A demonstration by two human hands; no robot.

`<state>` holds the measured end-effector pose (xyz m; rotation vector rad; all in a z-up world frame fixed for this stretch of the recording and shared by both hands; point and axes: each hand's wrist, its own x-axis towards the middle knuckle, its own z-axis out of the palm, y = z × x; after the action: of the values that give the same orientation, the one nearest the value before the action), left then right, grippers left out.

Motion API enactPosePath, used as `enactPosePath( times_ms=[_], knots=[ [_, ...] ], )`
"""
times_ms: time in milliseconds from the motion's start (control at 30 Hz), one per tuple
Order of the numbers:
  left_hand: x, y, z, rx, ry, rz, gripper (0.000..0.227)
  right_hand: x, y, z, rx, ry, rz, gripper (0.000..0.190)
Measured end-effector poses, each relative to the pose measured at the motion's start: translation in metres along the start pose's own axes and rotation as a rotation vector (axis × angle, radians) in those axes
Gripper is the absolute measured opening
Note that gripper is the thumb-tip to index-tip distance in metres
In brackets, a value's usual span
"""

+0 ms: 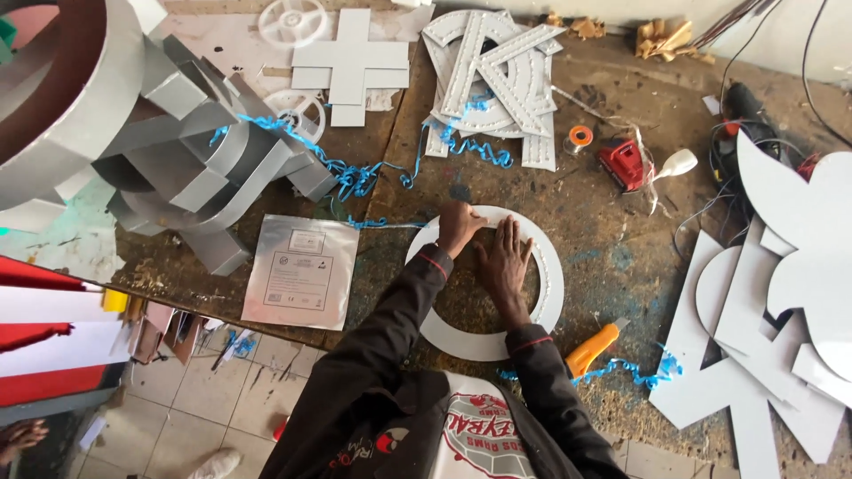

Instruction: The person assembles LED light strips onto white acrylic letter cutouts. They use a utility knife to cut the strips to size and then carefully place and press the strips onto the edges of the letters, including a 'Y' shape and a circular 'O' shape.

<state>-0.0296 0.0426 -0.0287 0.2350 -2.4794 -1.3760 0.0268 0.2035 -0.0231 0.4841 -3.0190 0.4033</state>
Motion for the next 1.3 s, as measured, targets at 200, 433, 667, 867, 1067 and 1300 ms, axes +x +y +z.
enactPosePath(
  times_ms=[200,433,667,867,1067,1300],
  knots=[
    [0.009,0.009,-0.027,-0.235,-0.101,-0.139,0.025,0.011,0.014,0.013,0.039,0.047,-0.035,0.093],
    [-0.002,0.033,-0.036,-0.127,-0.165,-0.114,0.025,-0.004,-0.001,-0.005,0.043,0.035,-0.017,0.089],
    [-0.003,0.04,-0.037,0.045,-0.049,-0.044,0.05,-0.008,-0.002,-0.005,0.046,-0.013,0.005,0.087],
    [-0.021,0.035,-0.041,-0.022,-0.012,-0.166,0.025,-0.002,-0.007,0.01,0.038,0.014,0.04,0.084],
    [-0.028,0.031,-0.034,0.006,0.01,-0.206,0.028,0.006,-0.013,0.017,0.04,-0.005,0.061,0.094],
    [-0.022,0.009,-0.037,0.126,-0.062,-0.043,0.022,0.006,-0.025,0.0,-0.081,0.072,-0.122,0.06]
  ],
)
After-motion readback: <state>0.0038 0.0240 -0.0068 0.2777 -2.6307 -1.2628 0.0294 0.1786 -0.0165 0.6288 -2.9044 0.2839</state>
